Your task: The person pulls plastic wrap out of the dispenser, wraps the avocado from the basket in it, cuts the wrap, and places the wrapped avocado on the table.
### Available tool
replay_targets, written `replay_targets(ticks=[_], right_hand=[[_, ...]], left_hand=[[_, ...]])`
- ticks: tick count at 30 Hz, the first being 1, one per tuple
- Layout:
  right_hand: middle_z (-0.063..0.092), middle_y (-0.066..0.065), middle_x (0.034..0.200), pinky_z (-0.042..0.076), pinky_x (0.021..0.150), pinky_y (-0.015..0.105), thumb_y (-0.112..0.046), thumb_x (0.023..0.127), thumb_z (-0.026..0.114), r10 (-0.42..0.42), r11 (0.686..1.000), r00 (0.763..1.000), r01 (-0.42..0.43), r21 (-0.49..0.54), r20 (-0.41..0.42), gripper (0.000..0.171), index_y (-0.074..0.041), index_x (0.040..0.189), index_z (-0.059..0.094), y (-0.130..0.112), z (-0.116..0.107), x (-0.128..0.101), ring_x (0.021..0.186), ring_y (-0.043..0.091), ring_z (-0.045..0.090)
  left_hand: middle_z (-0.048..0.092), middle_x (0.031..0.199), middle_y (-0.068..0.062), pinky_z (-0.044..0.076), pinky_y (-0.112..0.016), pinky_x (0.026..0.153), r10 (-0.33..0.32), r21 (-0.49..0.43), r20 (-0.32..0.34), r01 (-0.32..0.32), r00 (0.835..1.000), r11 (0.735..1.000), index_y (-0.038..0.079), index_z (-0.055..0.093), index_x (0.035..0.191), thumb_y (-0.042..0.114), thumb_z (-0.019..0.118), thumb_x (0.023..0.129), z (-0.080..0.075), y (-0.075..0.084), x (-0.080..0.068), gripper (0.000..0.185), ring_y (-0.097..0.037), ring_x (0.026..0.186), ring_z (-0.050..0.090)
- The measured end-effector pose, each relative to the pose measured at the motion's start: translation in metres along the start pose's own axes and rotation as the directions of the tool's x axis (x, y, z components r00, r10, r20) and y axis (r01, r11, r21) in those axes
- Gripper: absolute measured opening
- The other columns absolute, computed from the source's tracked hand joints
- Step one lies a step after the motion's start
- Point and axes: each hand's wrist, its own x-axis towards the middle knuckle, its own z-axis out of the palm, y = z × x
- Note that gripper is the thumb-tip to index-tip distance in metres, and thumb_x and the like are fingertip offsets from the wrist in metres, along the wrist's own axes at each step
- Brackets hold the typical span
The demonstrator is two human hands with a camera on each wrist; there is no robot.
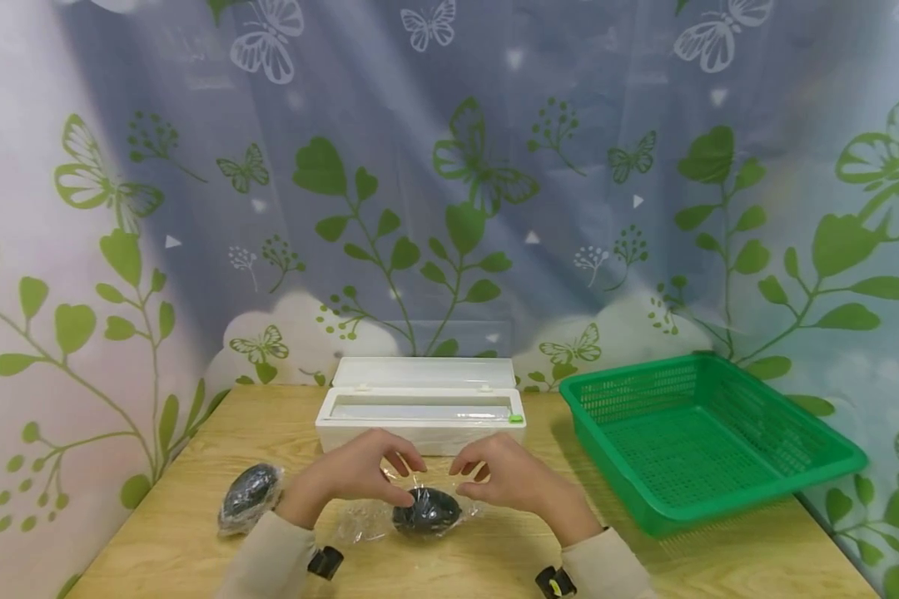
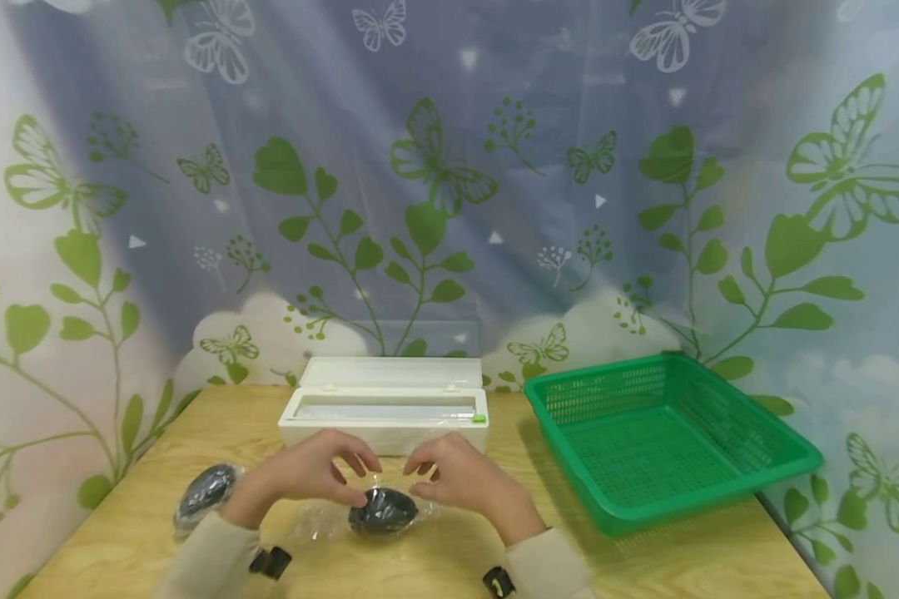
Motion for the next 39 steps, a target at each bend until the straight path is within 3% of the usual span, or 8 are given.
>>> replay_targets(ticks=[6,12,17,23,30,35,39], right_hand=[[0.079,0.009,0.103,0.062,0.078,0.021,-0.006,0.091,0.078,0.022,1.0,0.997,-0.022,0.001,0.074,0.013,-0.004,0.104,0.078,-0.002,0.012,0.002,0.093,0.02,0.076],[0.078,0.006,0.112,0.061,0.082,0.021,-0.008,0.089,0.08,0.078,0.997,0.99,-0.076,-0.023,0.117,0.023,-0.007,0.112,0.078,-0.001,0.027,0.007,0.103,0.017,0.074],[0.076,0.007,0.12,0.06,0.085,0.02,-0.009,0.086,0.082,0.087,0.994,0.99,-0.08,-0.07,0.107,0.035,-0.005,0.12,0.075,-0.002,0.035,0.009,0.11,0.015,0.071],[0.074,0.006,0.128,0.057,0.1,0.027,-0.013,0.083,0.087,0.067,0.986,0.994,-0.053,-0.158,0.084,0.049,-0.005,0.128,0.07,0.0,0.043,0.01,0.117,0.017,0.069],[0.074,0.003,0.124,0.056,0.101,0.029,-0.012,0.083,0.086,0.034,0.976,0.999,-0.025,-0.216,0.039,0.047,-0.007,0.127,0.069,0.004,0.049,0.009,0.114,0.014,0.069],[0.075,0.003,0.122,0.057,0.098,0.029,-0.015,0.088,0.082,0.054,0.977,0.998,-0.045,-0.209,0.038,0.042,-0.008,0.127,0.069,0.007,0.049,0.008,0.111,0.012,0.069],[0.074,0.002,0.121,0.057,0.092,0.024,-0.016,0.091,0.079,0.097,0.983,0.992,-0.082,-0.162,0.083,0.038,-0.009,0.127,0.069,0.009,0.046,0.007,0.106,0.008,0.068]], left_hand=[[0.075,0.117,-0.014,0.06,-0.026,0.079,-0.018,0.007,0.02,0.018,1.0,1.0,0.006,0.076,0.114,0.017,0.085,0.085,0.009,-0.004,0.008,0.032,-0.034,0.102,0.073],[0.075,0.109,-0.014,0.06,-0.023,0.077,-0.022,-0.02,0.016,0.022,1.0,1.0,0.004,0.076,0.109,0.012,0.082,0.087,0.011,-0.014,0.008,0.024,-0.027,0.094,0.075],[0.076,0.105,-0.011,0.059,-0.022,0.078,-0.02,-0.014,0.017,0.02,1.0,1.0,0.006,0.077,0.107,0.012,0.077,0.092,0.01,-0.02,0.006,0.016,-0.023,0.094,0.074],[0.076,0.105,-0.012,0.06,-0.022,0.072,-0.044,-0.028,0.015,0.045,0.999,0.999,0.005,0.077,0.105,0.011,0.073,0.095,0.009,-0.02,0.006,0.013,-0.027,0.095,0.075],[0.079,0.108,-0.01,0.059,-0.019,0.074,-0.008,0.026,0.023,0.008,1.0,1.0,0.005,0.079,0.111,0.012,0.067,0.099,0.011,-0.02,0.007,0.019,-0.019,0.092,0.076],[0.079,0.113,-0.009,0.062,-0.024,0.082,-0.054,0.052,0.036,0.052,0.998,0.997,0.005,0.078,0.117,0.019,0.081,0.089,0.015,-0.016,0.009,0.031,-0.024,0.098,0.077],[0.078,0.117,-0.009,0.063,-0.031,0.085,-0.081,0.059,0.057,0.078,0.995,0.995,0.005,0.076,0.12,0.015,0.089,0.08,0.02,-0.013,0.011,0.043,-0.025,0.1,0.076]])
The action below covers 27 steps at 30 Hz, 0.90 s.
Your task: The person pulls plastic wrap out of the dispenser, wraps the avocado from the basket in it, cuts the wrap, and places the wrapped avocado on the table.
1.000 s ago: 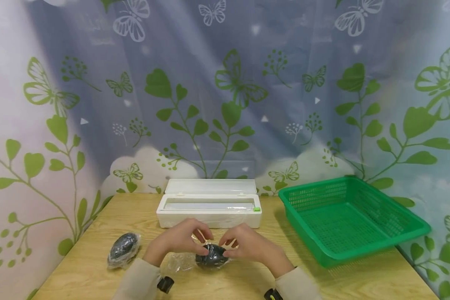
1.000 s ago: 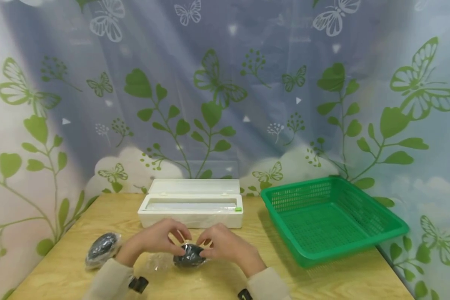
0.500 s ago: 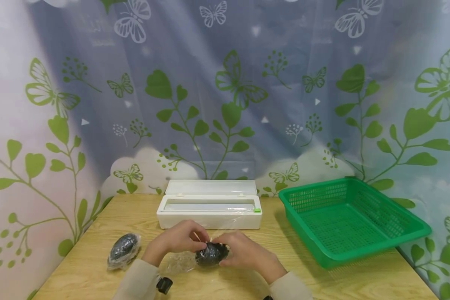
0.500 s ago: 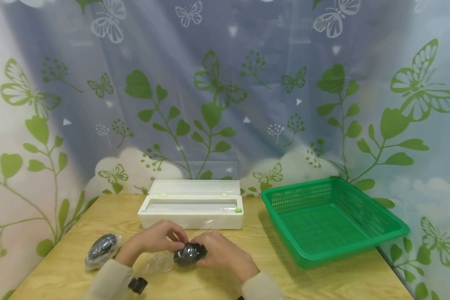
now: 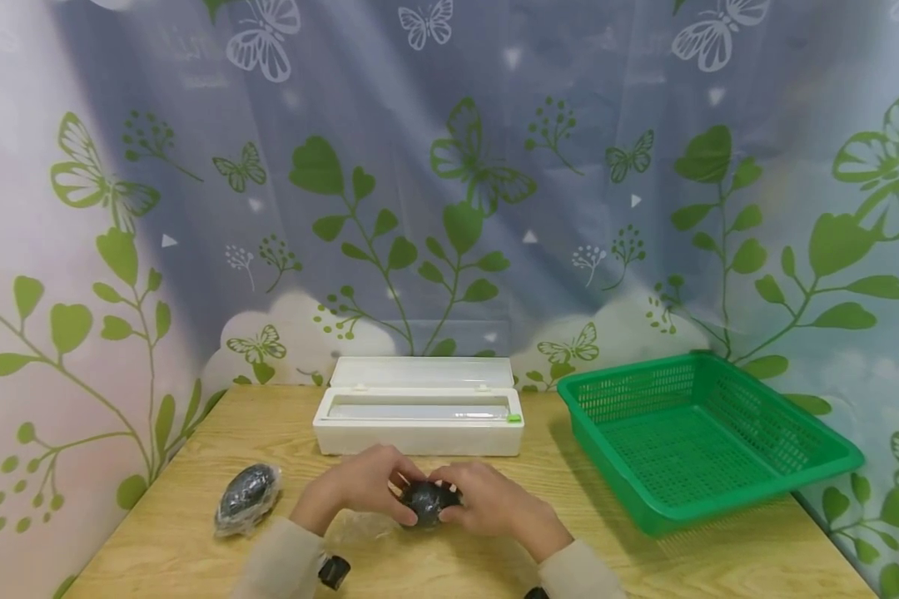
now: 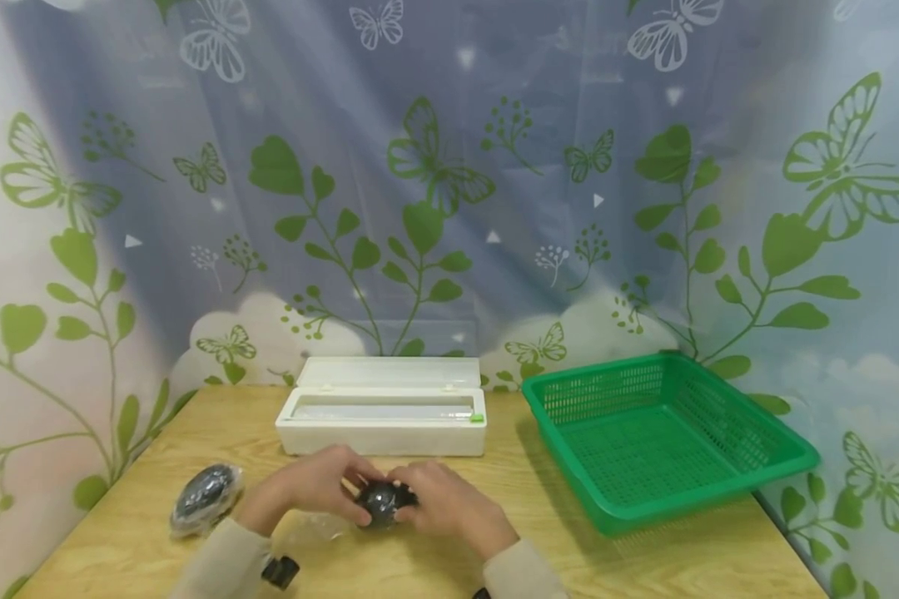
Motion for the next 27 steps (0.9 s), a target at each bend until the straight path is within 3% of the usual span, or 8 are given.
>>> replay_targets(ticks=[8,16,18,23,27], right_hand=[[0.076,0.003,0.109,0.057,0.082,0.021,-0.017,0.096,0.074,0.055,0.987,0.993,-0.071,0.146,0.108,0.028,-0.012,0.124,0.07,0.008,-0.011,-0.005,0.093,0.003,0.068],[0.077,0.006,0.107,0.06,0.081,0.026,-0.019,0.098,0.071,0.04,0.983,0.991,-0.062,0.174,0.132,0.023,-0.01,0.119,0.071,0.012,-0.015,-0.008,0.09,0.006,0.071],[0.077,0.007,0.108,0.06,0.081,0.025,-0.018,0.098,0.071,0.048,0.982,0.989,-0.072,0.176,0.139,0.023,-0.008,0.119,0.071,0.011,-0.017,-0.009,0.091,0.008,0.071],[0.077,0.007,0.11,0.058,0.08,0.023,-0.019,0.099,0.07,0.071,0.98,0.985,-0.098,0.174,0.157,0.024,-0.007,0.12,0.071,0.009,-0.019,-0.01,0.094,0.011,0.072],[0.077,0.006,0.109,0.058,0.08,0.023,-0.018,0.099,0.07,0.069,0.983,0.986,-0.093,0.157,0.149,0.023,-0.007,0.118,0.073,0.009,-0.019,-0.011,0.093,0.008,0.071]], left_hand=[[0.078,0.113,-0.009,0.058,-0.019,0.082,0.057,-0.003,0.083,-0.057,0.995,0.998,0.002,0.075,0.119,0.007,0.079,0.089,0.007,0.003,0.004,0.032,-0.014,0.095,0.076],[0.076,0.116,-0.01,0.058,-0.019,0.08,0.044,-0.041,0.155,-0.038,0.987,0.998,-0.001,0.071,0.126,0.009,0.069,0.096,0.01,0.0,0.006,0.031,-0.011,0.098,0.073],[0.075,0.122,-0.011,0.06,-0.024,0.086,0.023,-0.032,0.139,-0.019,0.99,0.999,0.001,0.07,0.129,0.012,0.069,0.097,0.01,0.001,0.006,0.034,-0.018,0.105,0.073],[0.071,0.129,-0.011,0.061,-0.042,0.092,-0.002,0.011,0.023,0.002,1.0,1.0,0.005,0.07,0.128,0.016,0.075,0.094,0.009,0.006,0.004,0.036,-0.034,0.119,0.066],[0.075,0.119,-0.009,0.062,-0.031,0.084,0.034,0.012,-0.011,-0.034,0.999,0.999,0.006,0.075,0.118,0.011,0.076,0.09,0.01,0.012,0.004,0.028,-0.03,0.109,0.071]])
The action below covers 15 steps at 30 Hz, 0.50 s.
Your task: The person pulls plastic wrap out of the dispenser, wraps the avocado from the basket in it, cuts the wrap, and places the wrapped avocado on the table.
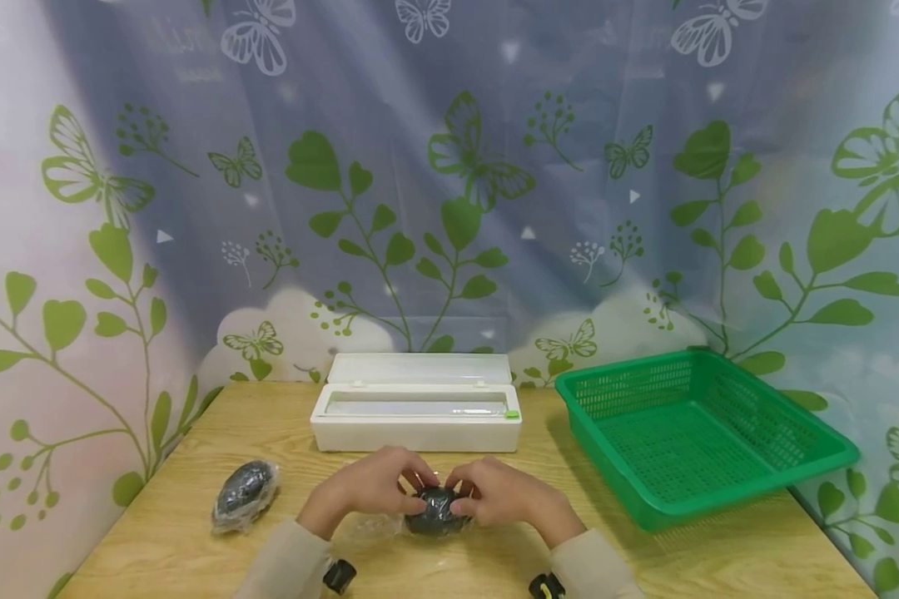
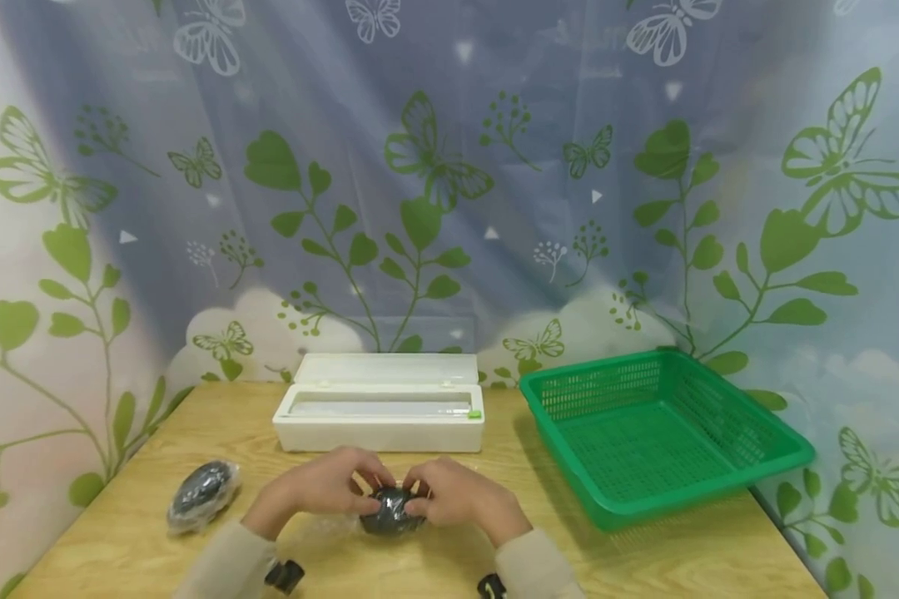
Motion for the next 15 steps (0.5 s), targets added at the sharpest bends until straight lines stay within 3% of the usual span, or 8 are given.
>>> replay_targets(ticks=[4,9,15], right_hand=[[0.077,0.004,0.109,0.057,0.079,0.021,-0.019,0.099,0.071,-0.002,1.0,1.0,0.002,0.003,-0.01,0.023,-0.006,0.117,0.074,0.0001,0.0007,0.0006,0.091,0.006,0.069],[0.077,0.006,0.113,0.059,0.08,0.021,-0.015,0.098,0.072,-0.022,1.0,0.998,0.021,-0.022,-0.058,0.022,-0.005,0.117,0.074,-0.0024,0.0004,0.0024,0.095,0.013,0.073],[0.078,0.007,0.11,0.06,0.081,0.023,-0.006,0.094,0.073,-0.077,0.995,0.992,0.071,-0.064,-0.101,0.019,-0.003,0.113,0.075,-0.0083,0.0004,0.0048,0.097,0.018,0.075]], left_hand=[[0.078,0.113,-0.008,0.06,-0.023,0.079,-0.01,0.01,-0.014,0.01,1.0,1.0,0.006,0.078,0.113,0.016,0.08,0.089,0.0015,0.0018,0.0014,0.027,-0.023,0.099,0.075],[0.079,0.108,-0.005,0.061,-0.026,0.081,-0.033,0.043,-0.037,0.034,0.999,0.999,0.007,0.079,0.11,0.023,0.087,0.083,0.0034,0.0013,0.0037,0.032,-0.019,0.094,0.075],[0.08,0.107,-0.007,0.062,-0.03,0.082,-0.008,0.055,-0.036,0.01,0.999,0.998,0.005,0.079,0.11,0.016,0.087,0.082,0.0015,-0.0029,0.0034,0.031,-0.021,0.093,0.076]])
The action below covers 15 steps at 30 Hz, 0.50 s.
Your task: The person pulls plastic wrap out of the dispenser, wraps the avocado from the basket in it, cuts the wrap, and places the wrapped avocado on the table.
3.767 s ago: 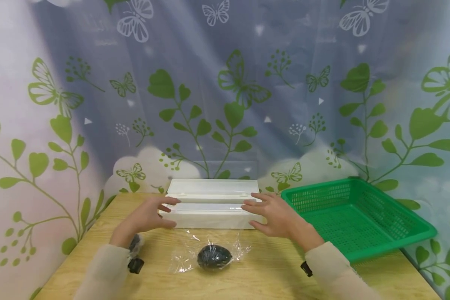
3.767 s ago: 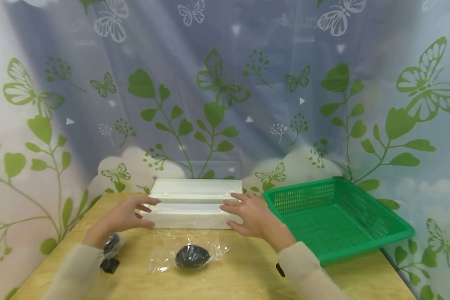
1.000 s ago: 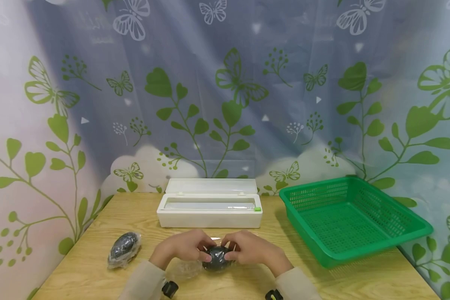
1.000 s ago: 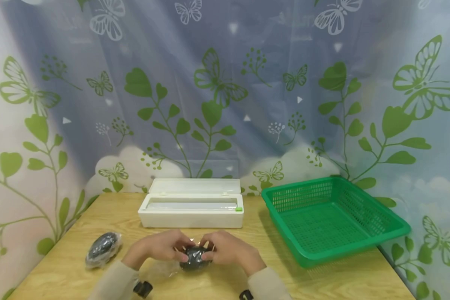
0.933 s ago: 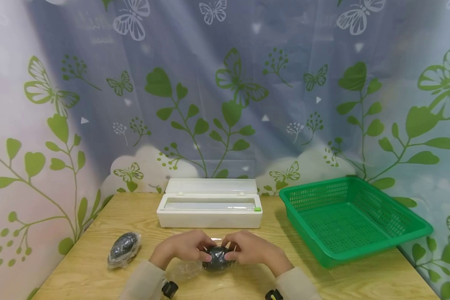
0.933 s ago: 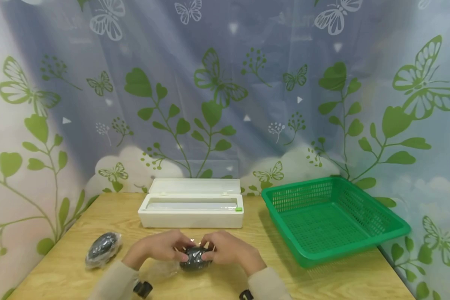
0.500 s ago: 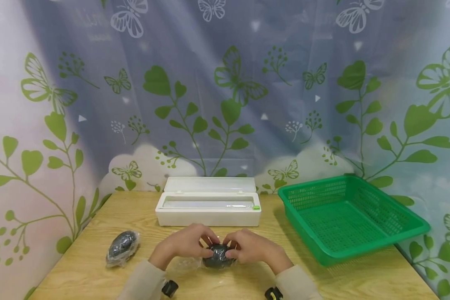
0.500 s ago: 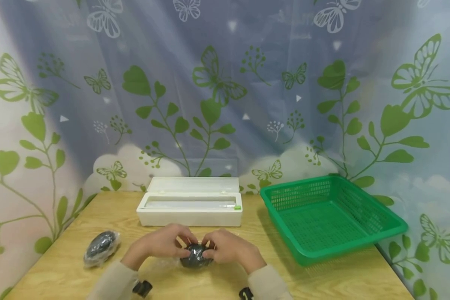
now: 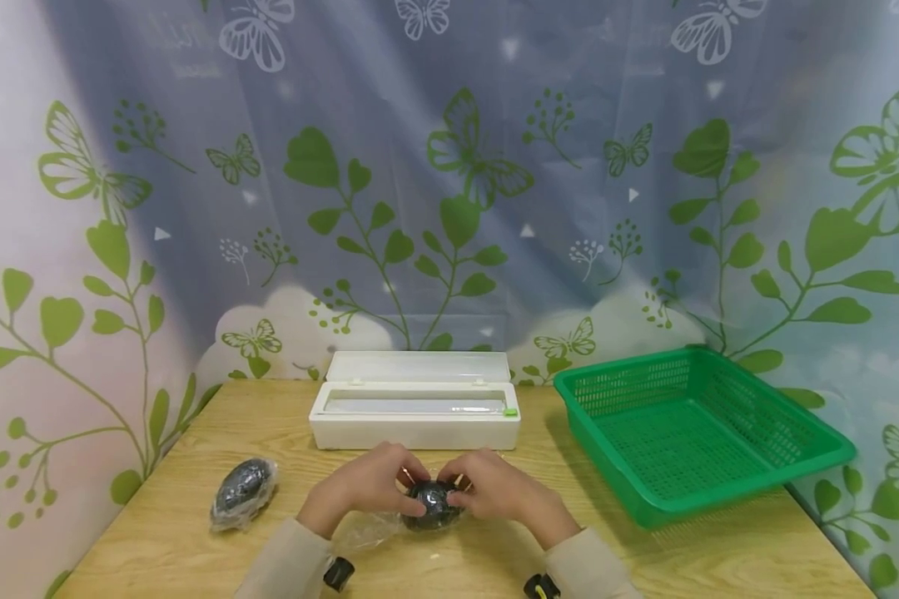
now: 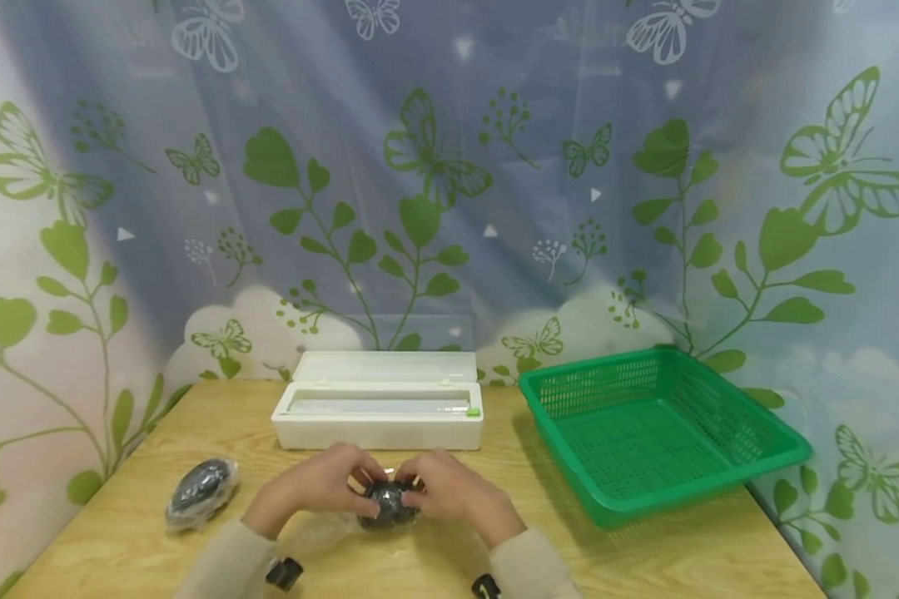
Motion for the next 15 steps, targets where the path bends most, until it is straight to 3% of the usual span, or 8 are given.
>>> replay_targets(ticks=[8,15], right_hand=[[0.077,0.001,0.105,0.055,0.08,0.019,-0.019,0.087,0.084,0.027,0.999,1.0,-0.027,-0.028,0.003,0.028,-0.007,0.111,0.075,-0.0015,0.0058,0.0015,0.09,0.003,0.066],[0.076,-0.001,0.1,0.052,0.078,0.018,-0.018,0.087,0.084,0.016,0.998,1.0,-0.017,-0.056,-0.016,0.025,-0.007,0.107,0.076,-0.0002,0.0094,0.0027,0.084,-0.001,0.061]], left_hand=[[0.078,0.115,-0.011,0.063,-0.032,0.085,-0.019,0.005,0.029,0.019,0.999,1.0,0.002,0.076,0.116,0.012,0.082,0.087,-0.0011,0.0007,-0.0016,0.031,-0.029,0.1,0.076],[0.076,0.118,-0.011,0.062,-0.038,0.09,-0.036,0.031,0.034,0.035,0.999,0.999,0.002,0.074,0.118,0.008,0.078,0.09,0.001,0.0006,-0.0015,0.029,-0.031,0.105,0.074]])
